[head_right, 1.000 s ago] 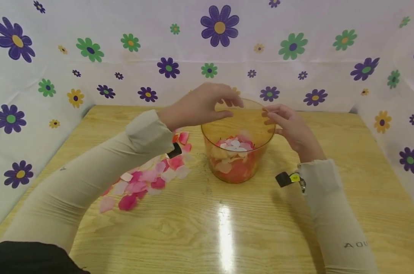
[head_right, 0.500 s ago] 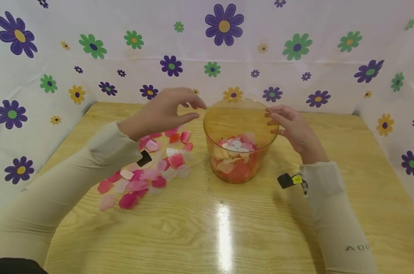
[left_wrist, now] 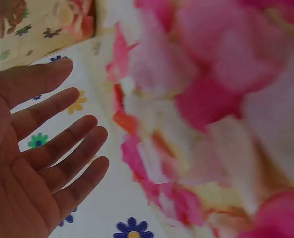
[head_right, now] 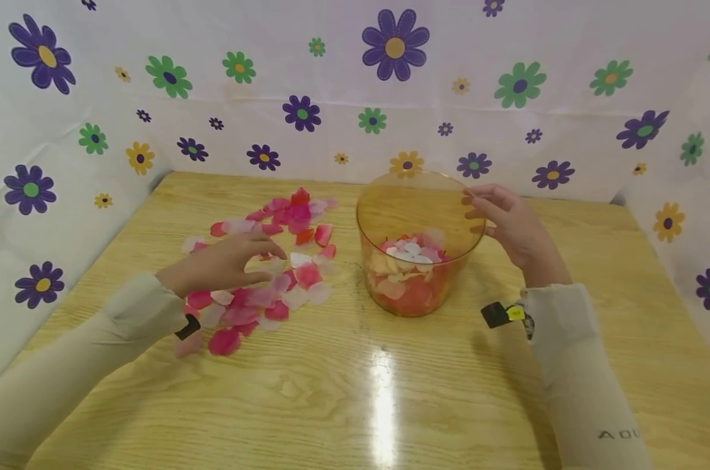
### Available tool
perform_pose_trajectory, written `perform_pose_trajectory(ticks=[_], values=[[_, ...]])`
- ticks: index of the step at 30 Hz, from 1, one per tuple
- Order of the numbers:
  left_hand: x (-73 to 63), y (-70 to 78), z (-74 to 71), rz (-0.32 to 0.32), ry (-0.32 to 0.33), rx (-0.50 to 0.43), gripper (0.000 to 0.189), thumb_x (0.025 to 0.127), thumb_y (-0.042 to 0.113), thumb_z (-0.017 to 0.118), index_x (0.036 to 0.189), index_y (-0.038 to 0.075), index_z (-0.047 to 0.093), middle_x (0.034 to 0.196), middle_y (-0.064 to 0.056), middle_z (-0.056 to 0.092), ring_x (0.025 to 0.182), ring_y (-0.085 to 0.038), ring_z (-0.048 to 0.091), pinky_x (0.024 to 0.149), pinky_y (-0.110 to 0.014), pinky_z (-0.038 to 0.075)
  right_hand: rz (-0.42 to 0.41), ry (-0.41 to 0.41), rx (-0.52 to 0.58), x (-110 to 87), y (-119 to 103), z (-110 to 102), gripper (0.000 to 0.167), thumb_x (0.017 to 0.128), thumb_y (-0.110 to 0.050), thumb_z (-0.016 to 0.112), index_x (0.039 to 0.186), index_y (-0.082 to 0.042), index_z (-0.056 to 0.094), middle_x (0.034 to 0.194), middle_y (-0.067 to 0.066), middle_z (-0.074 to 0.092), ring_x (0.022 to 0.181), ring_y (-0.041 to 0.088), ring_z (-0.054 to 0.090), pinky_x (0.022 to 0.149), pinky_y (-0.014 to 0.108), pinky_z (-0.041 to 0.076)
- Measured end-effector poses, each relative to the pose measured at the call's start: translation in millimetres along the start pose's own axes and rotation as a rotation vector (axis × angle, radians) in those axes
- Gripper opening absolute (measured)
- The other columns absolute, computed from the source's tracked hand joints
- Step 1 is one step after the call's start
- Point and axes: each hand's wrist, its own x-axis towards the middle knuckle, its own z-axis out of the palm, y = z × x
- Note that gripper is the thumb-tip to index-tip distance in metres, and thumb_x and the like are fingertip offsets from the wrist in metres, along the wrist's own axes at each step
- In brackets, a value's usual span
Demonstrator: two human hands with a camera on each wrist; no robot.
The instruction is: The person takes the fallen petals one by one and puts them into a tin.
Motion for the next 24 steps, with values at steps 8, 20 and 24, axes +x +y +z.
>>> perform_pose_trajectory(ticks=[8, 20, 24], values=[[-8.6, -8.2, 31.0, -0.028, -0.109, -0.009, 0.051, 0.083, 0.026, 0.071, 0.13, 0.026, 0.053, 0.131, 0.001, 0.05, 0.117, -0.021, 0.054, 0.095, -0.04, 0.05, -0.007, -0.003, 0.0, -0.6, 0, -1, 0.017, 0.098, -0.018, 0.047, 0.107, -0.021, 0.061, 0.107, -0.011, 0.059, 0.095, 0.007, 0.054, 0.077, 0.018, 0.049], [-7.2, -6.8, 45.7, 0.048, -0.081, 0.119, 0.048, 0.081, 0.02, 0.073, 0.127, 0.026, 0.057, 0.121, 0.003, 0.056, 0.11, -0.016, 0.058, 0.092, -0.034, 0.052, 0.002, 0.003, -0.014, -0.8, 2, 0, 0.017, 0.099, -0.018, 0.046, 0.107, -0.021, 0.061, 0.107, -0.011, 0.06, 0.096, 0.007, 0.054, 0.078, 0.018, 0.049], [-5.9, -7.0, 44.3, 0.049, -0.057, 0.094, 0.038, 0.081, 0.017, 0.073, 0.117, 0.023, 0.063, 0.11, 0.004, 0.06, 0.102, -0.014, 0.061, 0.09, -0.031, 0.053, -0.005, 0.003, -0.021, -0.7, 2, 1, 0.017, 0.099, -0.018, 0.046, 0.107, -0.02, 0.061, 0.107, -0.011, 0.06, 0.096, 0.007, 0.054, 0.077, 0.018, 0.049]])
